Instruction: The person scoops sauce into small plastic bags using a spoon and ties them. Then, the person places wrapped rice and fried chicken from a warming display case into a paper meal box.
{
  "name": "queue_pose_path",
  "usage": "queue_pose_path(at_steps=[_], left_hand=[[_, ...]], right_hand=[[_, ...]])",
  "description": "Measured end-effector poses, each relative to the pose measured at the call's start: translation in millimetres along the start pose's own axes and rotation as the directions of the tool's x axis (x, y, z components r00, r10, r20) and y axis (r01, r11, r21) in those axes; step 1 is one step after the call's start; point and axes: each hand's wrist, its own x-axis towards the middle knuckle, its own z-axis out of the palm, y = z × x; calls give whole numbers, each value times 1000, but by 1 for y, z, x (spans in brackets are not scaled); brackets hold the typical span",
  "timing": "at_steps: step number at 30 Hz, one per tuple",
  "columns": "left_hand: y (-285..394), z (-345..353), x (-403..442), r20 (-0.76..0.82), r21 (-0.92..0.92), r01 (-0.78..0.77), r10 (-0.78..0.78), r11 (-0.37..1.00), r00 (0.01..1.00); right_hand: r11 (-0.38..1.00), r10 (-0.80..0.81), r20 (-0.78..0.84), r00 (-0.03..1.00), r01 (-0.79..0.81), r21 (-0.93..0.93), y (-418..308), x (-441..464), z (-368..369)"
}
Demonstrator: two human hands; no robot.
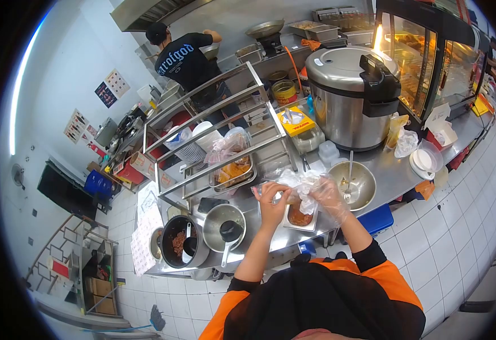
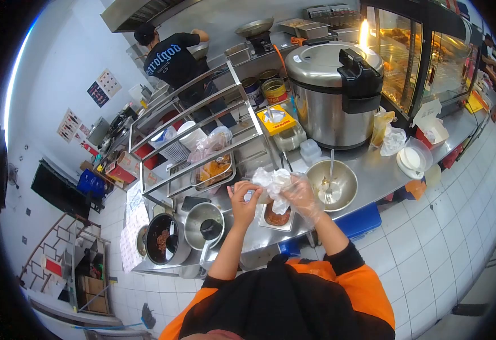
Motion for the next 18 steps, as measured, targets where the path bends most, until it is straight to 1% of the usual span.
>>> queue_pose_path(at_steps=[1,4,7,10,13,16,18], left_hand=[[0,-1,1,10,4,-13,13,1000,1000],[6,-6,2,37,20,-50,49,999,998],[7,-7,6,38,44,-88,87,995,996],[12,-9,5,47,61,-90,87,994,995],[13,-8,6,57,70,-88,84,994,995],[16,-8,6,48,60,-73,70,996,996],[17,-8,7,22,37,-58,58,998,998]], right_hand=[[995,-25,50,998,30,-95,-4,2,-4],[916,-215,115,970,242,-319,-27,6,-1],[924,-211,-3,977,199,-327,20,9,5],[866,-209,72,975,219,-449,3,9,1],[876,-310,46,950,304,-374,19,8,2],[971,-188,42,981,192,-143,27,11,2],[996,-71,-56,996,74,46,34,6,0]])
